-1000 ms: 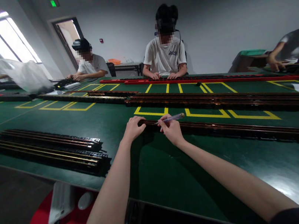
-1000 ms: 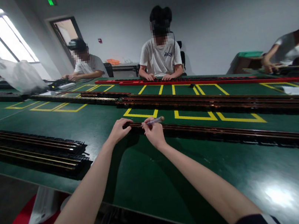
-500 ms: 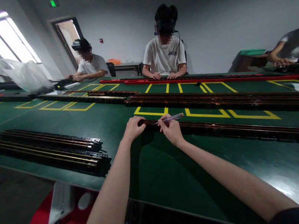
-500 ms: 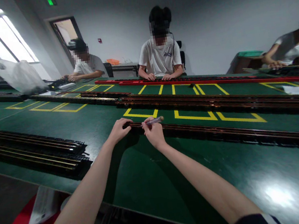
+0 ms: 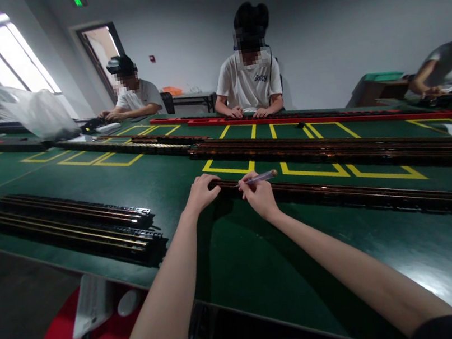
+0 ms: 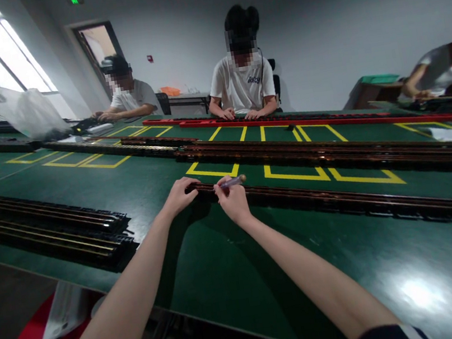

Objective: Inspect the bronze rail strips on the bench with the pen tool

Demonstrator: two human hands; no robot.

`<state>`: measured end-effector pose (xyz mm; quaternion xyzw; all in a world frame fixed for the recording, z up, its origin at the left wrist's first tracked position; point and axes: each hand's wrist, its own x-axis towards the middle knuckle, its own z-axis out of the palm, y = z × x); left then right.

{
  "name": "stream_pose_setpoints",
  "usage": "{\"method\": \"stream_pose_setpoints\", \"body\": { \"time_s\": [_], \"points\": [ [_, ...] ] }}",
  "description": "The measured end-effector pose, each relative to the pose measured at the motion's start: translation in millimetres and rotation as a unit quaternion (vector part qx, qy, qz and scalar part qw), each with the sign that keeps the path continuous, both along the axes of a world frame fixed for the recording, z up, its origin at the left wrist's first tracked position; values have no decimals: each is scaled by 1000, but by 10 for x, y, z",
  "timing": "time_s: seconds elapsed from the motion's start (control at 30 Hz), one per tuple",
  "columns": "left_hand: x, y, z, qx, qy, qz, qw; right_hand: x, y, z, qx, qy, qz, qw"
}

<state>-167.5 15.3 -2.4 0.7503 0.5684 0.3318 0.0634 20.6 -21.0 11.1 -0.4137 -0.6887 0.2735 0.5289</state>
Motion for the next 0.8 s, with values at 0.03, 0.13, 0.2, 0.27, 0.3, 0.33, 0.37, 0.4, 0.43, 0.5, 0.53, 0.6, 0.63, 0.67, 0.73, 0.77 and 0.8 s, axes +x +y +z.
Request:
{"method": "stream_pose_setpoints", "body": {
  "time_s": [0.03, 0.13, 0.2, 0.27, 0.3, 0.33, 0.37, 0.4, 0.43, 0.5, 0.53, 0.6, 0.63, 0.67, 0.73, 0.77, 0.8],
  "points": [
    [-1, 0, 0, -1, 0, -1, 1000, 1, 2, -1, -1, -2, -1, 1000],
    [-4, 7, -8, 2, -1, -2, 1000, 1, 15, -13, 0, -4, -2, 1000],
    [-7, 18, -17, 5, 2, -1, 1000, 0, 26, -26, -1, 6, -4, 1000],
    [-8, 29, -25, 8, 6, 0, 1000, -1, 37, -38, -5, 19, -8, 1000],
    [-8, 32, -25, 9, 8, 0, 1000, -1, 40, -42, -7, 25, -10, 1000],
    [-6, 31, -22, 10, 10, -1, 1000, -1, 42, -44, -9, 28, -11, 1000],
    [-2, 24, -14, 9, 11, -1, 1000, 0, 42, -44, -11, 30, -13, 999],
    [5, 12, -2, 7, 13, 1, 1000, 2, 40, -42, -13, 30, -14, 999],
    [13, -7, 15, 3, 16, 5, 1000, 3, 36, -39, -15, 29, -14, 999],
    [38, -59, 57, -9, 29, 27, 999, 8, 24, -30, -19, 26, -12, 999],
    [53, -90, 80, -12, 40, 41, 998, 10, 18, -25, -20, 23, -10, 999],
    [91, -147, 123, -11, 64, 60, 996, 13, 5, -16, -19, 21, -10, 1000],
    [113, -171, 139, -5, 74, 63, 995, 15, 0, -13, -17, 21, -12, 1000],
    [139, -190, 152, 4, 82, 64, 995, 17, -4, -11, -16, 22, -14, 1000],
    [199, -217, 164, 22, 105, 54, 993, 24, -7, -9, -15, 24, -17, 999],
    [232, -226, 165, 29, 117, 44, 992, 29, -7, -9, -15, 25, -19, 999],
    [266, -233, 163, 32, 128, 33, 991, 35, -6, -10, -14, 25, -21, 999]
  ]
}}
